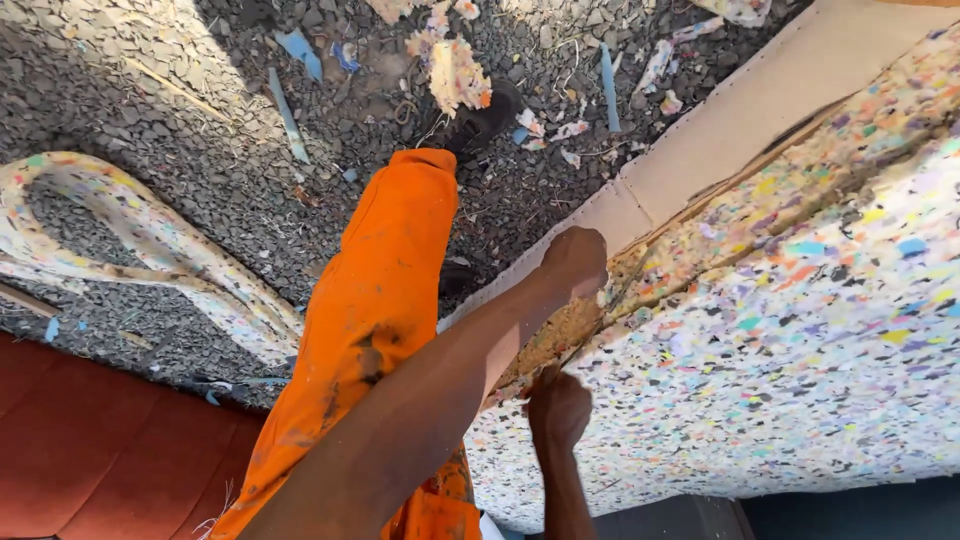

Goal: The person uses a long metal blade to cut a large, multicolored block of compressed foam or insulation material. They slice along the edge of the block, separating a long strip from the main piece and then cutting that strip into smaller sections.

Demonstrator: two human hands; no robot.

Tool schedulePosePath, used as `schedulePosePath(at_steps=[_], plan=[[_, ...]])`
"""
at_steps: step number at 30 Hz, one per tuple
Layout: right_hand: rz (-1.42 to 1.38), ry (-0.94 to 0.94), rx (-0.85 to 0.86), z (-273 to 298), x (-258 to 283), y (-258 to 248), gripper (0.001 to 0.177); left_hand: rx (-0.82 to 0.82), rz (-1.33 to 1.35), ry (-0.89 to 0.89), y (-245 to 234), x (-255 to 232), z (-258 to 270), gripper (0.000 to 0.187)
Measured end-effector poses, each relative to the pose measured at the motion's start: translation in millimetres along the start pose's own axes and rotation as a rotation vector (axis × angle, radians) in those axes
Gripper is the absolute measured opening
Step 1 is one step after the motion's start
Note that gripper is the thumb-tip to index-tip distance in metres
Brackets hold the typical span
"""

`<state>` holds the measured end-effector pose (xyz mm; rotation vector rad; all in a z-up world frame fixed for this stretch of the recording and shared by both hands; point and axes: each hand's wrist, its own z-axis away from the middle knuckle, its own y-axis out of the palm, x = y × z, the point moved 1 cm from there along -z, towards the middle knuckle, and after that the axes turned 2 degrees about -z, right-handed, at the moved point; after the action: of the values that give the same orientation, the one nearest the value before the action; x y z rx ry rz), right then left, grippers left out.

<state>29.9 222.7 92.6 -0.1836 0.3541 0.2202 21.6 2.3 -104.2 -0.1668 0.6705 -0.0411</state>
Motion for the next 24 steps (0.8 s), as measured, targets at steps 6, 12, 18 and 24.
schedulePosePath(at_steps=[6,12,18,24], plan=[[0.035,-0.020,0.129,3,-14,-37,0.032,0.062,0.564,-0.282,-52,-12,78,0.044],[-0.051,0.012,0.044,-12,-18,-16,0.034,0.046,0.567,-0.298,-70,-9,79,0.023],[-0.264,0.027,0.008,17,-6,12,0.031,-0.207,0.582,-0.120,-22,5,86,0.021],[-0.213,0.023,-0.063,-13,-17,-52,0.050,-0.300,0.645,-0.093,-8,20,51,0.019]])
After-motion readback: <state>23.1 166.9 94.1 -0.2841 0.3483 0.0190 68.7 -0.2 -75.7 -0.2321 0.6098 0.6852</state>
